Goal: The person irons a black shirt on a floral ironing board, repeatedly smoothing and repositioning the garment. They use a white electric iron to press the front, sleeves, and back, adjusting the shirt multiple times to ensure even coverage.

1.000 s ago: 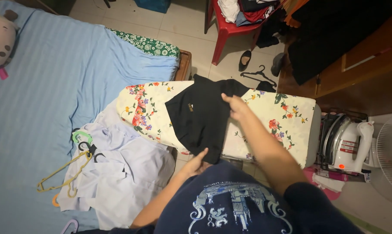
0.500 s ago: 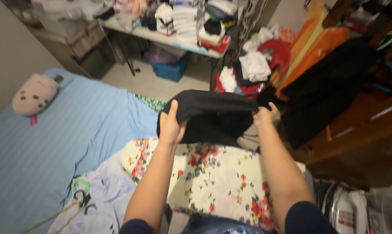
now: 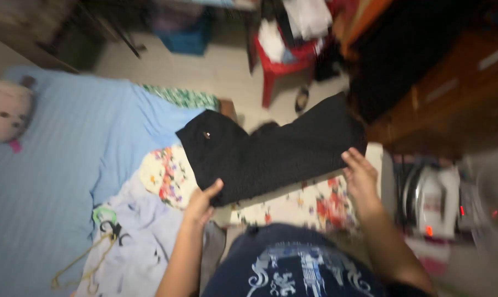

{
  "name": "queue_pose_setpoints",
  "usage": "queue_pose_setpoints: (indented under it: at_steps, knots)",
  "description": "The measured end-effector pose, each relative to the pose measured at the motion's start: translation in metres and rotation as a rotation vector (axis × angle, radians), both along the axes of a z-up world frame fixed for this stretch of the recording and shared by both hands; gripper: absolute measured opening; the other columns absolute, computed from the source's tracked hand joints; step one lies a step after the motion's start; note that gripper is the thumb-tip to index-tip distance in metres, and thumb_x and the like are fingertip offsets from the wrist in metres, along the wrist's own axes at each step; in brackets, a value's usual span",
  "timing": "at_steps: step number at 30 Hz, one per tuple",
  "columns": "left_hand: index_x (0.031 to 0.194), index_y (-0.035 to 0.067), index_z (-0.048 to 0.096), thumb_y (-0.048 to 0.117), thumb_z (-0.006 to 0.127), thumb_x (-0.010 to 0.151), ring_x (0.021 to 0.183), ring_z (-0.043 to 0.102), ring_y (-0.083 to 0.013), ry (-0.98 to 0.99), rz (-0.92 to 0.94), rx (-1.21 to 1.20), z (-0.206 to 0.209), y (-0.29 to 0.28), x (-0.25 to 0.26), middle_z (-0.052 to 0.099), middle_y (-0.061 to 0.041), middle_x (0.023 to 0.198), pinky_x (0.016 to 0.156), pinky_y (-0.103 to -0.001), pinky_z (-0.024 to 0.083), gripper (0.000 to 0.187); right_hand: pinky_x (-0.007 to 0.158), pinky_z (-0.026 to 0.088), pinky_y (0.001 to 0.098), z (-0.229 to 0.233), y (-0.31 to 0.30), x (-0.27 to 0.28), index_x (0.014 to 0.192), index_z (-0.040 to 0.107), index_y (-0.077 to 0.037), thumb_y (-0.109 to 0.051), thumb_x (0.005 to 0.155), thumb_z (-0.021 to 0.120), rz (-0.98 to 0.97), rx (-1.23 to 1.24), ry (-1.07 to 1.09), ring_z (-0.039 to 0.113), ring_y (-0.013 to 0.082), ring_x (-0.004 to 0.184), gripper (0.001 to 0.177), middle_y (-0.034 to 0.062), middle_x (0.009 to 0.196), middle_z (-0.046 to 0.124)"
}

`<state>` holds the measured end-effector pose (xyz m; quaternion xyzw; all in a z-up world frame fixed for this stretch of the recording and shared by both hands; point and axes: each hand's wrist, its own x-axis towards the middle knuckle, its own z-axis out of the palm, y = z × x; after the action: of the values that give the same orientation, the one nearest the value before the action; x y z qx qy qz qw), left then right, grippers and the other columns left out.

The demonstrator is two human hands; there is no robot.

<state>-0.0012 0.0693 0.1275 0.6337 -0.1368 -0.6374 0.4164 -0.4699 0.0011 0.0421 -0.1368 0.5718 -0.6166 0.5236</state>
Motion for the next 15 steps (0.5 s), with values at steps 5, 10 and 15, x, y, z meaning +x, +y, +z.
queue_pose_setpoints:
  at_steps: [5,10,15]
  knots:
    - [0.131,-0.006,0.061,0.010,0.082,0.079,0.109,0.071,-0.0266,0.083,-0.011,0.047,-0.120,0.077,-0.008,0.071,-0.018,0.125,0.093,-0.038,0.056,0.059,0.046,0.038,0.0260,-0.040,0.074,0.014,0.138,0.068,-0.010,0.006,0.084,0.078,0.029,0.246,0.218,0.039,0.0066,0.047,0.057,-0.0045,0.071,0.048]
    - [0.130,-0.008,0.062,0.014,0.085,0.078,0.109,0.070,-0.0256,-0.059,-0.184,-0.008,-0.110,0.090,0.010,0.073,-0.017,0.123,0.095,-0.036,0.056,0.061,0.041,0.034,0.0246,-0.031,0.089,0.026,0.146,0.060,-0.017,0.006,0.085,0.073,0.010,0.319,0.314,0.034,0.0045,0.045,0.067,-0.0081,0.060,0.040]
    - [0.128,-0.003,0.057,0.019,0.093,0.066,0.115,0.067,-0.0322,-0.658,-0.348,-0.027,-0.108,0.091,0.023,0.069,-0.020,0.123,0.099,-0.042,0.052,0.075,0.039,0.032,0.0257,-0.035,0.089,0.024,0.152,0.055,-0.013,0.007,0.085,0.071,0.338,0.187,0.295,0.031,0.0041,0.043,0.072,-0.0092,0.057,0.034]
